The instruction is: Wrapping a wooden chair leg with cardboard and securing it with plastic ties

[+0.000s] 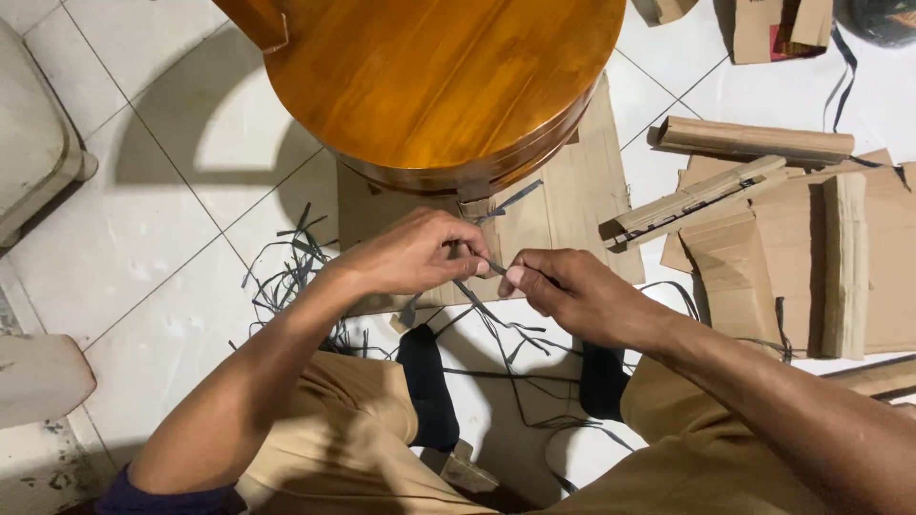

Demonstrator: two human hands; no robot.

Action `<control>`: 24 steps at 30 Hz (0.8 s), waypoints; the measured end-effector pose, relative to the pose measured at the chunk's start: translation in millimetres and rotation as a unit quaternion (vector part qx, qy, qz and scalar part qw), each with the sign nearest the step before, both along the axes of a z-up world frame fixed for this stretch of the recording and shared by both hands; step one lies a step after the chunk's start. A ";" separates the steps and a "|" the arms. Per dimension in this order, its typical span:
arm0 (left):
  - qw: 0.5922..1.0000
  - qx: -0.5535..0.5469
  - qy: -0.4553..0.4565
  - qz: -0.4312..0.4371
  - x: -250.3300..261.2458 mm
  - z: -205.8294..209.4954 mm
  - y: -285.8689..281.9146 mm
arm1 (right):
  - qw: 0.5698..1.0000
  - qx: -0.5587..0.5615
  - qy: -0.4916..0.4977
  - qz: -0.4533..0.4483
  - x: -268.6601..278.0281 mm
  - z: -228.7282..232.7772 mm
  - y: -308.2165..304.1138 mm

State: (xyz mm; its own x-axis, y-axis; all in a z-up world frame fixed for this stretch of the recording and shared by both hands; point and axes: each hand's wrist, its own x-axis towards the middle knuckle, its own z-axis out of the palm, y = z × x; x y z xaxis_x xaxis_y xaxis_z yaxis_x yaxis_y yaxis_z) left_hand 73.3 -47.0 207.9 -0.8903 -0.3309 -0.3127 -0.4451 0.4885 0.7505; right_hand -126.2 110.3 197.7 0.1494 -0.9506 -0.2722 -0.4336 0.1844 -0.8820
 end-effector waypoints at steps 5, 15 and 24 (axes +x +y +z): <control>0.998 0.029 -0.027 -0.041 10.0 -36.0 -10.7 | 0.999 -0.003 0.043 -0.024 -9.5 -5.7 2.8; 0.981 -0.093 -0.170 -0.008 71.3 -130.0 -57.3 | 0.970 0.133 0.189 -0.075 -54.5 -39.4 -6.3; 0.951 -0.138 -0.264 0.078 103.8 -173.3 -100.8 | 0.912 0.138 0.346 -0.171 -153.9 -147.4 1.9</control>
